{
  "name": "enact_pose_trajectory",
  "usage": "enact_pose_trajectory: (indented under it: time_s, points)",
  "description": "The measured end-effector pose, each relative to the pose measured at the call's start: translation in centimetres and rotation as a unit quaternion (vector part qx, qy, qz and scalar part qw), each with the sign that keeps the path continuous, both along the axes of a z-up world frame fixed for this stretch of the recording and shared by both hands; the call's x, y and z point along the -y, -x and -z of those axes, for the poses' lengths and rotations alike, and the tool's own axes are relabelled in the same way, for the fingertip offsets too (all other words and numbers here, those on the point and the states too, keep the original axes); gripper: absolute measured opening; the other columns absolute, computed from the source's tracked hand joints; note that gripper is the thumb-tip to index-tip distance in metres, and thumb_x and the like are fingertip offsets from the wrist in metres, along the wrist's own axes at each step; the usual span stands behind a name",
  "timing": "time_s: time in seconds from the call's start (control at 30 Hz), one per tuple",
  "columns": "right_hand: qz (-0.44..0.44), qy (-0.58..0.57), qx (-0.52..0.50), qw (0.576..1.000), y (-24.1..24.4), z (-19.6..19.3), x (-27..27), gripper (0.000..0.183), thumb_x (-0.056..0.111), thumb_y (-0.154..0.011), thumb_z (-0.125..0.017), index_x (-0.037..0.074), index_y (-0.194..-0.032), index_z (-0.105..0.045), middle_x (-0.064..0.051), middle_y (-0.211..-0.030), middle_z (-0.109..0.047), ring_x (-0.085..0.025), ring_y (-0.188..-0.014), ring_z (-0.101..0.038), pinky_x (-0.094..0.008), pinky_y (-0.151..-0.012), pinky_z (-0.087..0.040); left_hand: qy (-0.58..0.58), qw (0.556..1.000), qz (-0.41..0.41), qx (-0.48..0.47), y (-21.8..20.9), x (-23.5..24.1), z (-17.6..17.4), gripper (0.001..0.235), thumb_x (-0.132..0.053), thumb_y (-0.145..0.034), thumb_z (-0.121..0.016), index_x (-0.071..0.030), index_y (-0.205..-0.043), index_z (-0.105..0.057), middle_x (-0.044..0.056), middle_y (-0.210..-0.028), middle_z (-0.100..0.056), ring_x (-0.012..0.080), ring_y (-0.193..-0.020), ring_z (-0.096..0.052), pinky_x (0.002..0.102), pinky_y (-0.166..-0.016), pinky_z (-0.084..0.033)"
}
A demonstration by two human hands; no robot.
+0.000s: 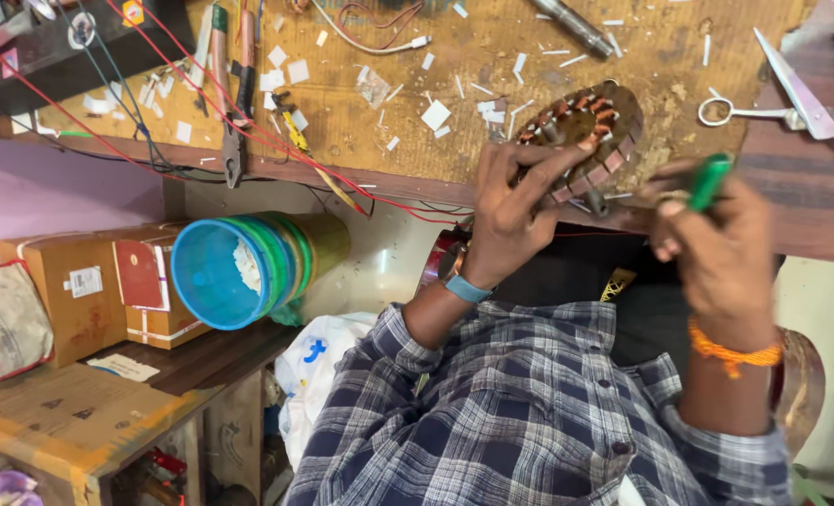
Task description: The person uses a green screwdriver to adjust copper windings on a circular stator component. They repeatedly rotate the part, probe the windings, and inspect the assembly while seated at a cluttered workbench.
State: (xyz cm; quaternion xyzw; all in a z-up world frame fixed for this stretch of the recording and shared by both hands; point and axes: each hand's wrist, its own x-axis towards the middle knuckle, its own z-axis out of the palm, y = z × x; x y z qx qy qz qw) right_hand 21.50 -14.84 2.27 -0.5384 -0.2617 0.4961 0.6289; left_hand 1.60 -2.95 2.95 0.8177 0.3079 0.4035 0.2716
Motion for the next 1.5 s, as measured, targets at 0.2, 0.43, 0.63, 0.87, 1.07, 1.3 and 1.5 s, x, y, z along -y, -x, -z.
enact_pose_trajectory:
  time_s: [0.2, 0.43, 0.63, 0.87, 1.07, 1.3, 1.5]
  points:
    - [-0.056, -0.063, -0.129, 0.988, 2.6, 1.4, 1.6, 0.033, 0.032, -0.108, -0.061, 0.0, -0.116, -0.062, -0.007, -0.112, -0.062, -0.015, -0.086, -0.061, -0.032, -0.07, -0.055, -0.009, 1.0, 0.007, -0.02, -0.1, -0.2, -1.6, 0.059, 0.006, -0.075, -0.069, -0.015, -0.13, -0.063, 0.006, -0.118, -0.061, 0.0299, -0.111, -0.057, 0.04, -0.095, -0.048]
    - [0.031, -0.068, -0.183, 0.98, 4.9, 1.2, 0.5, 0.023, 0.017, -0.105, -0.068, 0.0, -0.119, -0.064, -0.004, -0.103, -0.059, -0.009, -0.078, -0.051, -0.027, -0.064, -0.046, -0.003, 1.0, 0.027, -0.007, 0.8, -0.9, -0.9, 0.063, 0.006, -0.077, -0.069, -0.012, -0.136, -0.057, 0.008, -0.125, -0.065, 0.0267, -0.106, -0.059, 0.039, -0.096, -0.05]
    - [0.06, -0.031, -0.203, 0.977, 6.6, 0.6, -3.0, 0.012, 0.011, -0.104, -0.065, 0.001, -0.111, -0.065, 0.003, -0.08, -0.056, -0.002, -0.056, -0.041, -0.018, -0.047, -0.033, -0.023, 0.998, -0.048, 0.02, -0.1, 1.1, 0.2, 0.077, 0.002, -0.082, -0.078, -0.011, -0.151, -0.045, 0.006, -0.123, -0.066, 0.0294, -0.107, -0.057, 0.044, -0.1, -0.046]
    - [0.099, -0.026, -0.141, 0.985, 7.3, -0.2, -4.1, 0.009, 0.012, -0.103, -0.066, 0.005, -0.106, -0.062, 0.005, -0.079, -0.057, -0.003, -0.057, -0.043, -0.02, -0.048, -0.035, -0.072, 0.994, -0.065, 0.053, -0.4, 1.3, 2.7, 0.075, 0.003, -0.084, -0.075, -0.012, -0.151, -0.044, 0.009, -0.127, -0.065, 0.0317, -0.109, -0.059, 0.047, -0.102, -0.045]
    - [0.074, -0.001, -0.175, 0.982, 7.8, -1.0, -3.8, 0.012, 0.015, -0.099, -0.064, 0.009, -0.11, -0.063, 0.006, -0.077, -0.055, -0.002, -0.055, -0.042, -0.02, -0.047, -0.035, -0.1, 0.992, -0.042, 0.069, 0.4, 1.0, 3.5, 0.077, 0.002, -0.081, -0.08, -0.01, -0.15, -0.048, 0.011, -0.121, -0.064, 0.0321, -0.104, -0.058, 0.046, -0.093, -0.046]
    - [0.049, -0.01, -0.236, 0.97, 7.1, 1.7, -3.7, 0.009, 0.012, -0.103, -0.063, 0.005, -0.108, -0.061, 0.006, -0.08, -0.057, -0.003, -0.058, -0.042, -0.022, -0.05, -0.037, -0.094, 0.993, -0.017, 0.063, 0.9, 0.5, 4.4, 0.083, 0.008, -0.075, -0.076, -0.009, -0.151, -0.049, 0.009, -0.115, -0.063, 0.0304, -0.102, -0.056, 0.044, -0.093, -0.048]
    - [0.103, -0.014, -0.188, 0.977, 8.8, 1.8, -3.9, 0.02, 0.012, -0.101, -0.059, 0.005, -0.12, -0.063, 0.007, -0.079, -0.056, -0.002, -0.057, -0.04, -0.021, -0.049, -0.036, -0.112, 0.991, -0.006, 0.067, 0.6, 0.0, 4.7, 0.083, 0.008, -0.073, -0.079, -0.009, -0.15, -0.052, 0.008, -0.112, -0.062, 0.0303, -0.104, -0.056, 0.043, -0.092, -0.049]
